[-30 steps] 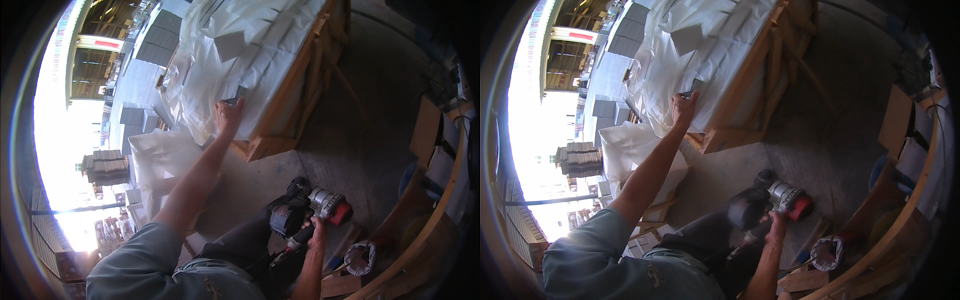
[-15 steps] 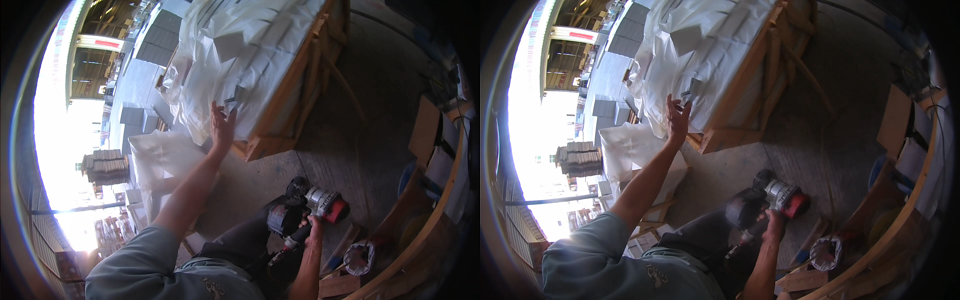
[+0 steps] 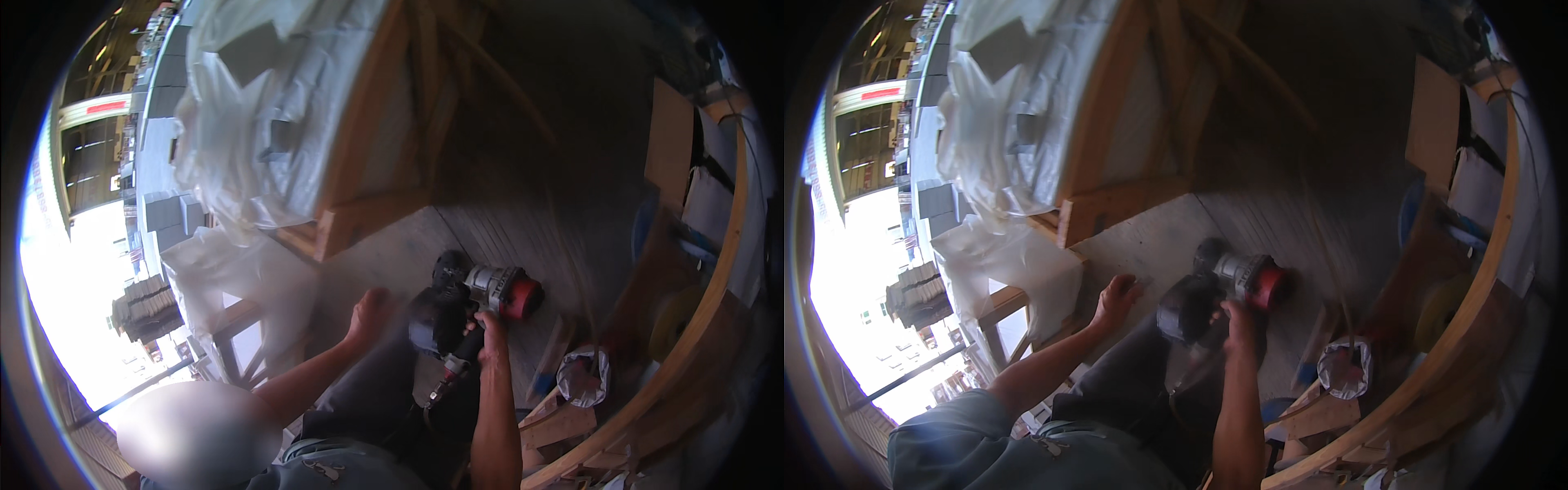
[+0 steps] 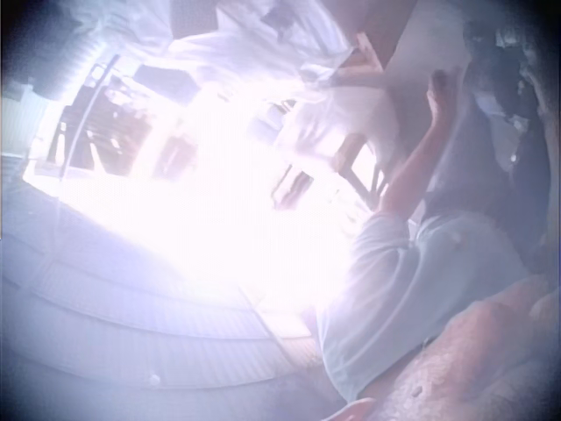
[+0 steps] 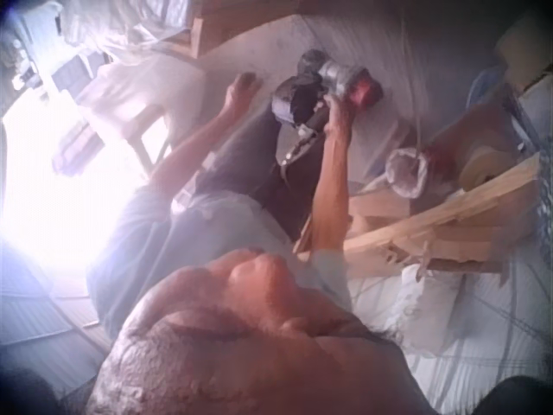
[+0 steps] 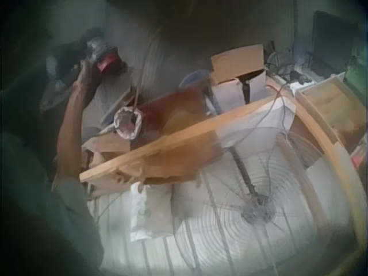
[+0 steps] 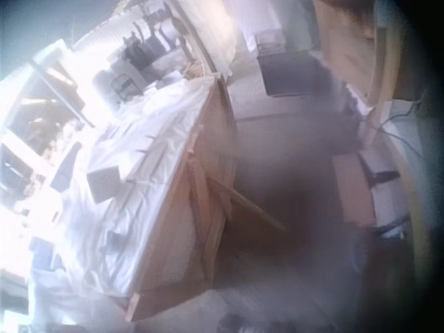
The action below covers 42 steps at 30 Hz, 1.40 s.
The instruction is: The person secures a pallet of white tiles wrapped in plastic using a pneumatic nail gun and a green strapping tool. They drive nails into the wooden frame, then apply and tension plastic straps around the pallet, cutting the excess strap after each pass.
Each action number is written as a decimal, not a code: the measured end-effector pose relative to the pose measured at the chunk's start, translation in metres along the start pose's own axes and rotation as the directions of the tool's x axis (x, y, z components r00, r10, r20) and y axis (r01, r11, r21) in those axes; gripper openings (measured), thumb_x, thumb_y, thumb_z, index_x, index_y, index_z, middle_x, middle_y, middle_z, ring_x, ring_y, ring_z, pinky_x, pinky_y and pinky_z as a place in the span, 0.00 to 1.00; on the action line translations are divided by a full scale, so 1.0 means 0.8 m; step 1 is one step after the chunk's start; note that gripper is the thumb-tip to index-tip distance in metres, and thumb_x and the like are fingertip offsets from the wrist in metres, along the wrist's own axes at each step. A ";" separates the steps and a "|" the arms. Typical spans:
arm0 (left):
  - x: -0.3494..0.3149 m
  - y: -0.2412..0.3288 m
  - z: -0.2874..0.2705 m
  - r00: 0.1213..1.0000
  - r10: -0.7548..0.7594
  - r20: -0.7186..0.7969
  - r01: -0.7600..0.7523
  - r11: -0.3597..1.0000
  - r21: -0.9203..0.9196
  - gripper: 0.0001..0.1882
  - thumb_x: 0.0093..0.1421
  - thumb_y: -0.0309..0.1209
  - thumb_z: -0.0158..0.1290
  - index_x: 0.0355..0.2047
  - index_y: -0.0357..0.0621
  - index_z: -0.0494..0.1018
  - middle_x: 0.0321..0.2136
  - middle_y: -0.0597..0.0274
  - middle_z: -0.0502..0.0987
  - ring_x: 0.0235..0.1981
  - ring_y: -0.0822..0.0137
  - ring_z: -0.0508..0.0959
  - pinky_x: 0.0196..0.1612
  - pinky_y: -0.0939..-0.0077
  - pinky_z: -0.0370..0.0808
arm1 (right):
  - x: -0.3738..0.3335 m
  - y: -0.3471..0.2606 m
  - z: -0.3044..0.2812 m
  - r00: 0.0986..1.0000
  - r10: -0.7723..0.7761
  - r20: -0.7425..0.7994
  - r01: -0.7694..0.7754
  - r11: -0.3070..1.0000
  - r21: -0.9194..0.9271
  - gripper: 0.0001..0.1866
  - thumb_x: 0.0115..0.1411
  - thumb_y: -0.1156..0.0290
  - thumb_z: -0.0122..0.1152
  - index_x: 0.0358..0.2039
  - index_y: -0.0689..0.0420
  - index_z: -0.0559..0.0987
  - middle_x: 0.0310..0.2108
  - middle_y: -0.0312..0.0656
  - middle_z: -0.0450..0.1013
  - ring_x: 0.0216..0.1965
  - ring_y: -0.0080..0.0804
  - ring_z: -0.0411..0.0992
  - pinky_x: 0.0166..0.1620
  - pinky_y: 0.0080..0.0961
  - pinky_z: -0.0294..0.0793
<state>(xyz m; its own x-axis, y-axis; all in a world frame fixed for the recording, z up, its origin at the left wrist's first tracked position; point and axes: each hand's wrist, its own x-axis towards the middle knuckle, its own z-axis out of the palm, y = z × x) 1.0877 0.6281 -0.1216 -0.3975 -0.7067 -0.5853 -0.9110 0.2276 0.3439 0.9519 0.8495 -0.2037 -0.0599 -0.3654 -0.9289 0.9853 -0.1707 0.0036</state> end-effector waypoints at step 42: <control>0.337 -0.345 0.510 0.989 -0.066 0.135 0.122 0.877 -0.464 0.16 0.62 0.35 0.47 0.44 0.36 0.73 0.40 0.56 0.78 0.38 0.66 0.79 0.35 0.74 0.74 | 0.382 0.100 -0.224 0.962 0.120 0.245 -0.189 0.940 0.283 0.07 0.53 0.72 0.53 0.31 0.62 0.74 0.25 0.39 0.69 0.21 0.22 0.65 0.28 0.23 0.70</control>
<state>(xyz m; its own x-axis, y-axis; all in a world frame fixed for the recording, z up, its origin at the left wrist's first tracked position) 1.1869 0.6482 -0.6737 -0.3477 -0.6229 -0.7008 -0.7970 -0.1974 0.5709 1.0414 0.8885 -0.5535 0.0210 -0.5965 -0.8024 0.8926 -0.3503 0.2837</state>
